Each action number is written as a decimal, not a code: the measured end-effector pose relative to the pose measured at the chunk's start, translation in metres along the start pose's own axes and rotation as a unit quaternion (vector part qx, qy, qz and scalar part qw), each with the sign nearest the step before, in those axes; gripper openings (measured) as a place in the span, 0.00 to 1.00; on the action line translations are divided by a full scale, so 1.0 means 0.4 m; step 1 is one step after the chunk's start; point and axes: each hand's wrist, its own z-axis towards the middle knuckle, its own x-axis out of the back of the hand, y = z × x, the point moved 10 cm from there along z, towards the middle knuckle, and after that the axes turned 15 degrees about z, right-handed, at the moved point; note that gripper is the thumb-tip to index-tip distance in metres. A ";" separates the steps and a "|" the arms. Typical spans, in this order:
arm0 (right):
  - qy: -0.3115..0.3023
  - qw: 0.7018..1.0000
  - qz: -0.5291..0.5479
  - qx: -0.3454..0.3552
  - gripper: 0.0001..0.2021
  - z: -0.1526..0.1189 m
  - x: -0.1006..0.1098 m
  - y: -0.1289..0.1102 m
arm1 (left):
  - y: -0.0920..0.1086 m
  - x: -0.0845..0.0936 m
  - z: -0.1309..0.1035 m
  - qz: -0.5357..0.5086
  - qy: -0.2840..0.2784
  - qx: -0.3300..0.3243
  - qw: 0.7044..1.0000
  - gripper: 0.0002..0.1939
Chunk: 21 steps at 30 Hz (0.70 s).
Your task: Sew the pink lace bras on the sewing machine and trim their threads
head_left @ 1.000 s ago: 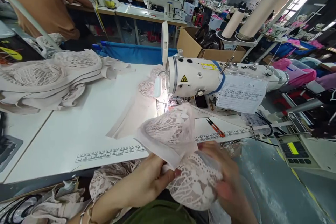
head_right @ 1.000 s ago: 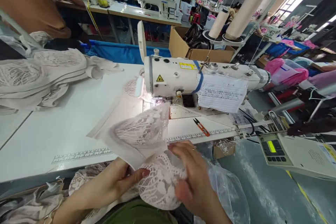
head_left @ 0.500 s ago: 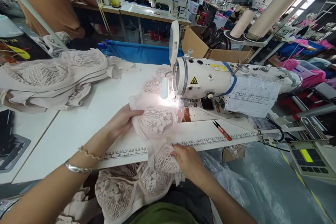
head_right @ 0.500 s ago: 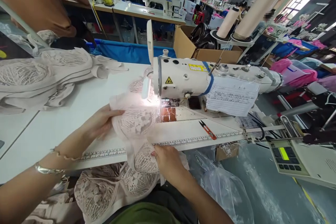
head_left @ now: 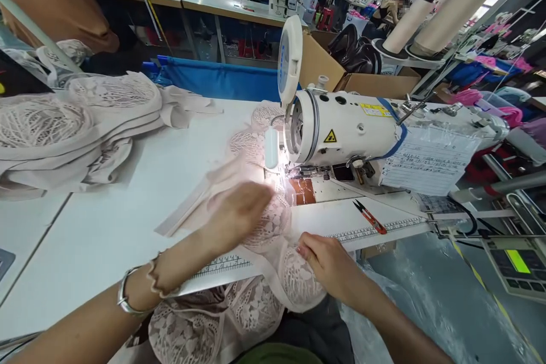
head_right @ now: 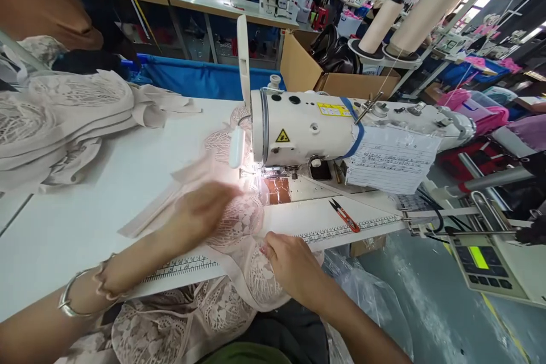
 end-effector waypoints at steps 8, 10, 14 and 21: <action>-0.055 0.977 -0.204 -0.037 0.17 0.030 0.215 -0.013 | 0.225 -0.169 -0.011 0.036 -0.195 -0.200 0.959 0.32; 0.007 0.961 -0.272 -0.052 0.16 0.090 0.248 0.022 | 0.227 -0.175 -0.004 0.027 -0.204 -0.179 0.962 0.33; 0.109 0.973 -0.204 -0.001 0.07 0.222 0.186 0.057 | 0.191 -0.175 0.016 -0.056 -0.189 -0.160 0.967 0.29; 0.282 0.956 -0.082 -0.019 0.09 0.265 0.141 0.122 | 0.074 -0.164 0.077 -0.201 -0.086 -0.062 0.974 0.17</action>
